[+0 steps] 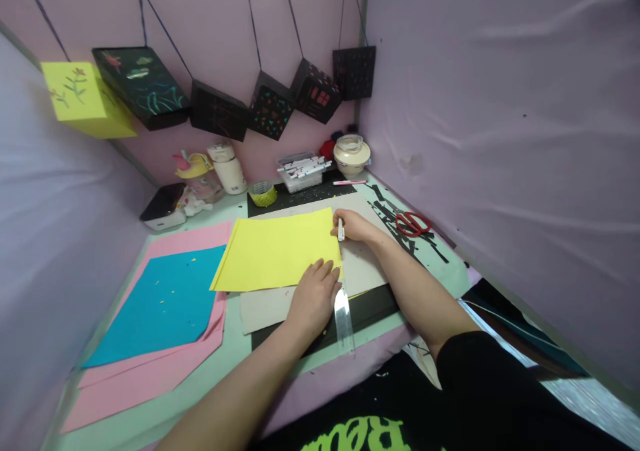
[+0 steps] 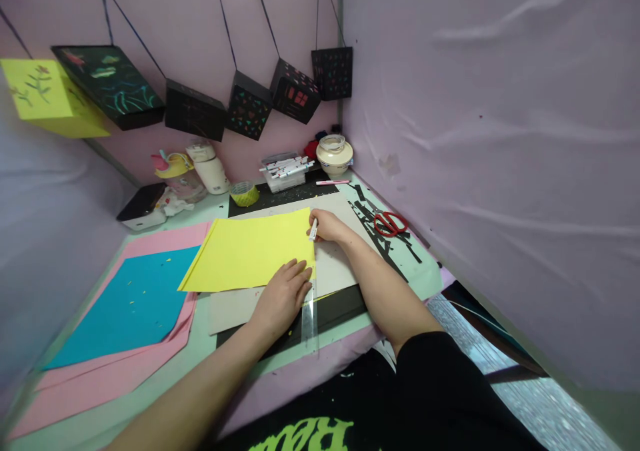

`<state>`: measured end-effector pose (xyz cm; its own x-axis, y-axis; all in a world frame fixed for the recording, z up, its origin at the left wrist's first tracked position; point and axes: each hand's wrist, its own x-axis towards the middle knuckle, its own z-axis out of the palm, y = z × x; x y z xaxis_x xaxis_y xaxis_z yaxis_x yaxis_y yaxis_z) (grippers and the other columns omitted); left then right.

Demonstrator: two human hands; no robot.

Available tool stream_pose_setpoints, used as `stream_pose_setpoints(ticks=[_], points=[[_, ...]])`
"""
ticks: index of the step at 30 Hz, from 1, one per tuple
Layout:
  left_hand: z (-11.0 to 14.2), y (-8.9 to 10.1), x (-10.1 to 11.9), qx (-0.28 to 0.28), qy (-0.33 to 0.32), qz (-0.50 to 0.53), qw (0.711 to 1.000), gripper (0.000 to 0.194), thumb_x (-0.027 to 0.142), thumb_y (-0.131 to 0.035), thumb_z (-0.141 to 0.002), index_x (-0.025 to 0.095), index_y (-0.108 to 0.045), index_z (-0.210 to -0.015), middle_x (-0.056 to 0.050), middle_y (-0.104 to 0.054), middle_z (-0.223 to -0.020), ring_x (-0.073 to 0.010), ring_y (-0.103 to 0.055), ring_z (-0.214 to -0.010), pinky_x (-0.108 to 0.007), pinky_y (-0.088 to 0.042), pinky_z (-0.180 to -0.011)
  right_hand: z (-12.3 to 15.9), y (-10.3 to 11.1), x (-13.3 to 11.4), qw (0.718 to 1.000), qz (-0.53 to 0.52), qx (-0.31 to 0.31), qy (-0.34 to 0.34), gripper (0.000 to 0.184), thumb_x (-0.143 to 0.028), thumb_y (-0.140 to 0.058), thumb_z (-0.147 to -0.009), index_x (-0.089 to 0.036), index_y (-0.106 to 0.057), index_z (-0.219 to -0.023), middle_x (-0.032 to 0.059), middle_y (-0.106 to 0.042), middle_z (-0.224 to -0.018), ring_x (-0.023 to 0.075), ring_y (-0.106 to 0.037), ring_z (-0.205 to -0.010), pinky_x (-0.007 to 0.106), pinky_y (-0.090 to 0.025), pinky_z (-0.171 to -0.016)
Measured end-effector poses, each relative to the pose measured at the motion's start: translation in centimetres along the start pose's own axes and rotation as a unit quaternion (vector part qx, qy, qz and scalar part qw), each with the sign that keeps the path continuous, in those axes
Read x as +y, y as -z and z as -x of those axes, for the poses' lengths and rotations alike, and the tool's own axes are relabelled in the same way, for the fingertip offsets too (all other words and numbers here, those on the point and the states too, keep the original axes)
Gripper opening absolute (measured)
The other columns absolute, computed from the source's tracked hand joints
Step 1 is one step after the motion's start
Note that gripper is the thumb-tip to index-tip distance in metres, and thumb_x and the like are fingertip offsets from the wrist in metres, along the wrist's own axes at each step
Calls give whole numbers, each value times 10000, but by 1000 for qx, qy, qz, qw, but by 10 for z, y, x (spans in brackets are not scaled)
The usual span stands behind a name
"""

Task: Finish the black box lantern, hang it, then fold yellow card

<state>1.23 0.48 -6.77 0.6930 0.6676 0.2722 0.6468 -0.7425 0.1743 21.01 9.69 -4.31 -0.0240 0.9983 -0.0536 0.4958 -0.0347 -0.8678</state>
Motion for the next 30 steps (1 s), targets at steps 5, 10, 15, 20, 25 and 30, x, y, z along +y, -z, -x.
stream_pose_setpoints(ticks=[5,10,15,20,25,30], points=[[0,-1,0,1,2,6,1000,298,231,-475,-950,126,-628,-1182,-151,-612,-1283,-305,-523,-1233,-487,-434,-1031,-1,0,0,1000,-1,1,-3,223,-79,-657,-715,-197,-468,-738,-75,-527,-550,74,-480,-437,176,-358,-427],[0,-1,0,0,2,5,1000,300,227,-487,-946,110,-632,-1181,-161,-614,-1279,-308,-527,-1231,-487,-435,-1034,0,0,-1,1000,0,0,-8,220,-88,-657,-722,-198,-466,-735,-83,-514,-543,70,-469,-431,173,-349,-420],[0,-2,0,4,0,5,1000,303,233,-489,-946,105,-633,-1180,-158,-618,-1274,-314,-530,-1226,-487,-441,-1027,1,1,-3,1000,4,3,-7,228,-78,-665,-707,-196,-471,-725,-80,-523,-538,73,-471,-441,175,-348,-430],[0,-3,0,4,3,6,1000,296,233,-486,-947,118,-629,-1180,-151,-615,-1277,-311,-528,-1227,-490,-437,-1028,1,0,-4,1000,-1,2,-10,219,-71,-652,-708,-195,-473,-729,-79,-521,-539,73,-471,-439,173,-349,-425],[0,-5,0,12,3,10,1000,285,231,-480,-947,141,-624,-1175,-145,-615,-1273,-302,-523,-1230,-488,-429,-1028,1,0,-3,1000,-6,3,-11,218,-80,-657,-703,-194,-475,-739,-78,-509,-543,73,-473,-440,167,-347,-416],[0,-5,-1,13,2,12,1000,285,234,-476,-948,136,-624,-1172,-150,-614,-1271,-302,-520,-1232,-486,-429,-1028,1,0,-3,1000,-7,2,-8,219,-70,-654,-703,-191,-474,-734,-74,-515,-552,71,-477,-442,163,-346,-418]])
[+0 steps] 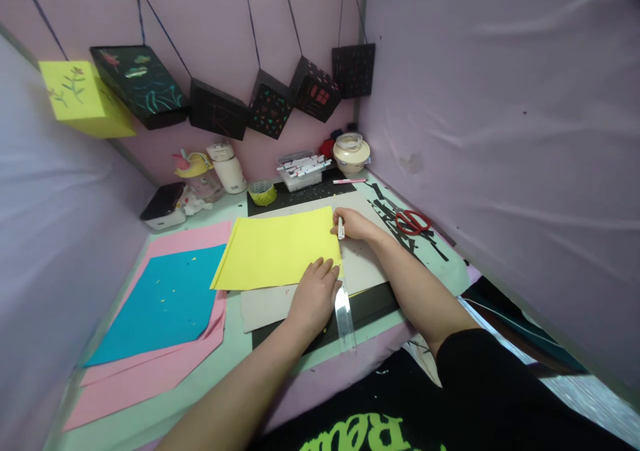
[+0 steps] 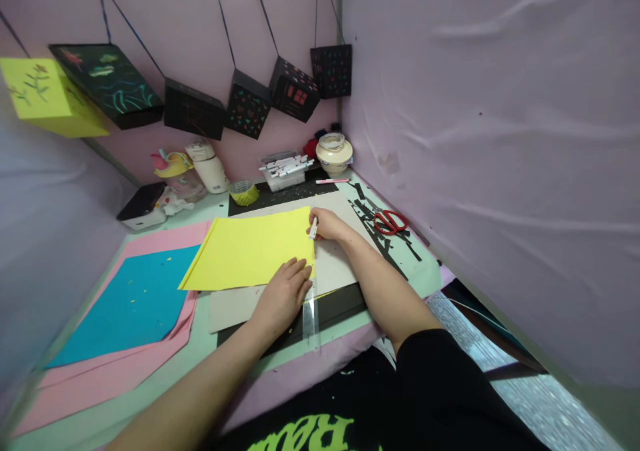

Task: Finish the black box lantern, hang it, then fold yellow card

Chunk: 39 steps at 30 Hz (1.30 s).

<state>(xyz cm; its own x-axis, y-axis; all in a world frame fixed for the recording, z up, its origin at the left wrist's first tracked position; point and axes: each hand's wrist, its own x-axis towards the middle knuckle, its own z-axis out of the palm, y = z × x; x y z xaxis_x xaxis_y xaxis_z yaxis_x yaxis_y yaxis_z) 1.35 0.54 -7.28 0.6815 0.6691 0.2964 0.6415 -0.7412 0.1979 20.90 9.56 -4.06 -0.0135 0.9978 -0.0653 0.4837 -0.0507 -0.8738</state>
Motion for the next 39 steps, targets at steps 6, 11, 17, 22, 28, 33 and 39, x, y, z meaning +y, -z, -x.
stream_pose_setpoints(ticks=[6,11,17,22,28,33,39], points=[[-1,3,1,-11,-3,-10,1000,291,231,-463,-953,127,-615,-1178,-156,-599,-1292,-308,-518,-1228,-498,-437,-1019,1,0,0,1000,6,-2,1,217,-76,-648,-719,-199,-470,-735,-71,-521,-537,83,-489,-442,172,-352,-432],[-1,6,3,19,-12,3,1000,261,216,-453,-949,155,-618,-1142,-166,-560,-1293,-302,-495,-1227,-514,-458,-980,2,8,0,999,20,42,20,101,-281,-548,-867,-209,-488,-828,-35,-578,-625,113,-509,-524,213,-397,-522],[-4,11,6,5,-18,-8,1000,196,188,-469,-937,177,-620,-1061,-108,-586,-1073,-268,-530,-1042,-432,-493,-868,20,23,-12,981,6,152,120,281,-373,-380,-921,-205,-601,-876,21,-594,-825,161,-537,-788,240,-420,-689],[-5,15,8,-20,-16,-39,999,189,211,-493,-933,164,-620,-1065,-95,-601,-990,-266,-531,-975,-421,-458,-872,50,20,-9,991,-91,89,45,234,-357,-474,-848,-216,-632,-947,-34,-497,-624,126,-458,-573,228,-362,-544],[-4,18,10,-16,-6,-61,998,219,227,-515,-926,167,-615,-1111,-91,-609,-1029,-271,-518,-1006,-449,-404,-952,67,-4,4,995,-72,35,56,247,-370,-486,-828,-172,-621,-766,-21,-538,-611,133,-499,-590,244,-387,-591],[-2,18,11,-3,-1,-68,998,233,234,-543,-913,172,-624,-1123,-93,-605,-1076,-280,-499,-1045,-435,-399,-943,70,-10,9,994,-37,65,74,83,-274,-500,-787,-212,-503,-732,-63,-480,-574,122,-448,-542,238,-347,-558],[-1,18,13,-16,25,-87,996,235,255,-541,-923,213,-620,-1141,-69,-615,-1150,-267,-487,-1103,-432,-379,-934,70,-10,12,993,-22,53,107,137,-276,-508,-793,-219,-443,-687,-73,-467,-571,118,-434,-548,248,-351,-595]])
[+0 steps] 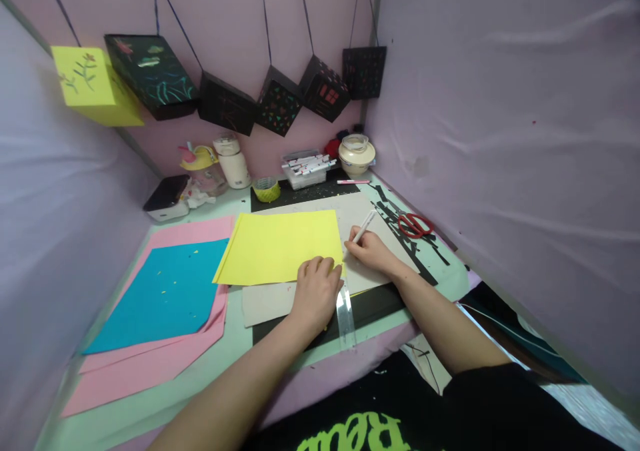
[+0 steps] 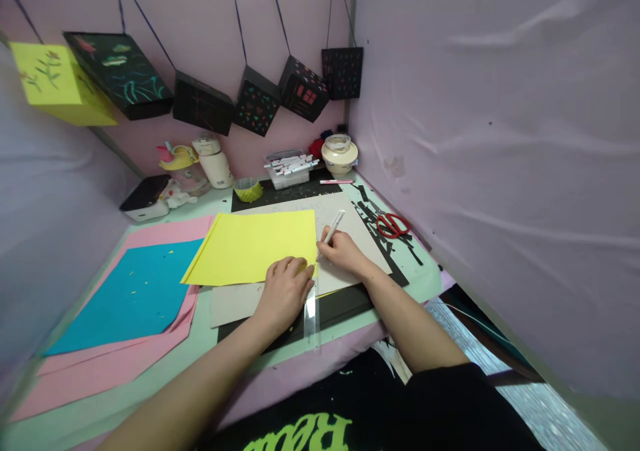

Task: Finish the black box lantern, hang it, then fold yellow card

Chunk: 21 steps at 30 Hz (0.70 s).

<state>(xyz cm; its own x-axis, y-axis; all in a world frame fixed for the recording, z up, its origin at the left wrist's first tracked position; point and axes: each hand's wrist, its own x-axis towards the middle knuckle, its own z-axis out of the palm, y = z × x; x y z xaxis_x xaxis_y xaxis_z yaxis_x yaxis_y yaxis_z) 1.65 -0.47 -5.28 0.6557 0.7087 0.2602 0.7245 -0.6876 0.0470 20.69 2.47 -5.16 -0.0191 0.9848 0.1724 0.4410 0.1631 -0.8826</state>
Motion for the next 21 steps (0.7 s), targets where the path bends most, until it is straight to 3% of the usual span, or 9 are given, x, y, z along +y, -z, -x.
stream_pose_setpoints(ticks=[21], points=[[0,3,2,-18,9,-9,1000,238,264,-511,-942,225,-603,-1158,-63,-621,-1169,-264,-482,-1143,-425,-353,-928,1,-1,2,1000,1,-24,-3,122,-263,-499,-798,-222,-434,-703,-78,-460,-556,124,-446,-551,249,-341,-586]])
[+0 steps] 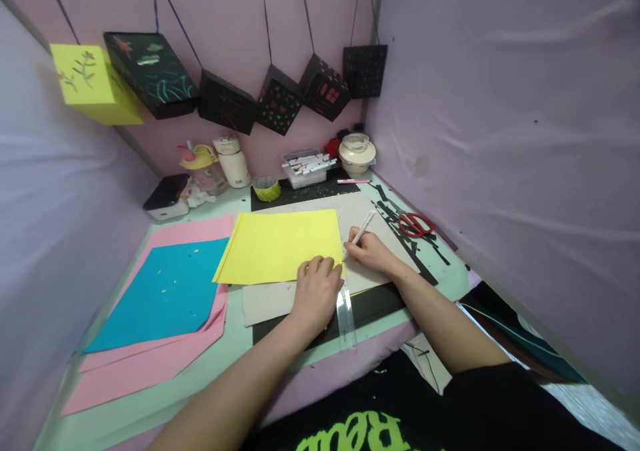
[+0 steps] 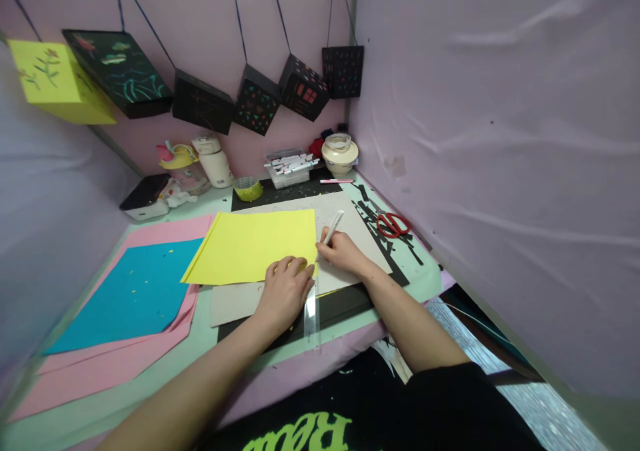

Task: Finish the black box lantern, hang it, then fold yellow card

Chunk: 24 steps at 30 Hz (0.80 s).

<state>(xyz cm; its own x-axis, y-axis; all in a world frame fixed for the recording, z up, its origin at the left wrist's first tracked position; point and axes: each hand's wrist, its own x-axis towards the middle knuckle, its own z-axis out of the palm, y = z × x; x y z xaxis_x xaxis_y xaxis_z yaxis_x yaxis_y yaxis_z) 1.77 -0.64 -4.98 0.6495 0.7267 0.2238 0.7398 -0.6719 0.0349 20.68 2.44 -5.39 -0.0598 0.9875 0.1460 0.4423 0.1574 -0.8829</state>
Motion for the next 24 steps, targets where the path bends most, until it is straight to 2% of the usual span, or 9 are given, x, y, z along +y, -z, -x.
stream_pose_setpoints(ticks=[8,12,14,16,18,21,24], points=[[0,0,1,-4,1,-4,1000,220,261,-517,-939,222,-604,-1138,-58,-628,-1152,-261,-494,-1123,-428,-355,-918,0,0,-1,1000,10,9,22,135,-226,-487,-776,-223,-396,-676,-77,-419,-584,115,-396,-562,248,-315,-569],[0,0,0,-1,-1,-2,1000,211,259,-518,-938,226,-602,-1130,-63,-627,-1150,-259,-499,-1123,-426,-356,-917,-1,2,-1,998,-14,51,30,169,-258,-505,-826,-222,-424,-682,-76,-431,-563,116,-426,-545,247,-350,-560],[0,-1,-1,0,-2,1,1000,207,256,-524,-935,225,-602,-1125,-65,-624,-1144,-257,-502,-1117,-425,-359,-917,0,3,-1,996,-37,69,42,156,-305,-503,-870,-220,-488,-740,-65,-497,-585,122,-491,-558,252,-403,-576],[0,-1,-1,1,-3,4,1000,214,254,-526,-934,221,-602,-1130,-68,-622,-1136,-257,-501,-1114,-426,-361,-919,0,1,0,995,-48,55,73,153,-335,-474,-912,-217,-572,-904,-24,-630,-721,143,-608,-674,276,-480,-669],[0,-1,-1,1,-5,11,1000,232,260,-531,-931,218,-598,-1148,-70,-618,-1132,-257,-496,-1117,-426,-362,-925,0,-1,2,994,-5,14,109,243,-327,-443,-939,-217,-600,-1090,40,-703,-982,176,-667,-913,326,-508,-831],[0,1,-1,-6,0,22,1000,267,302,-545,-924,220,-595,-1174,-75,-608,-1145,-260,-488,-1126,-432,-364,-941,-3,-5,8,984,102,-39,140,295,-296,-550,-894,-217,-635,-1165,99,-651,-1240,256,-561,-1217,445,-412,-1041],[2,6,-3,-18,7,16,1000,346,389,-574,-901,230,-591,-1209,-92,-589,-1200,-289,-469,-1172,-462,-354,-978,-7,-7,14,972,170,-68,150,389,-287,-655,-835,-232,-619,-1218,114,-612,-1311,293,-464,-1322,531,-284,-1130]])
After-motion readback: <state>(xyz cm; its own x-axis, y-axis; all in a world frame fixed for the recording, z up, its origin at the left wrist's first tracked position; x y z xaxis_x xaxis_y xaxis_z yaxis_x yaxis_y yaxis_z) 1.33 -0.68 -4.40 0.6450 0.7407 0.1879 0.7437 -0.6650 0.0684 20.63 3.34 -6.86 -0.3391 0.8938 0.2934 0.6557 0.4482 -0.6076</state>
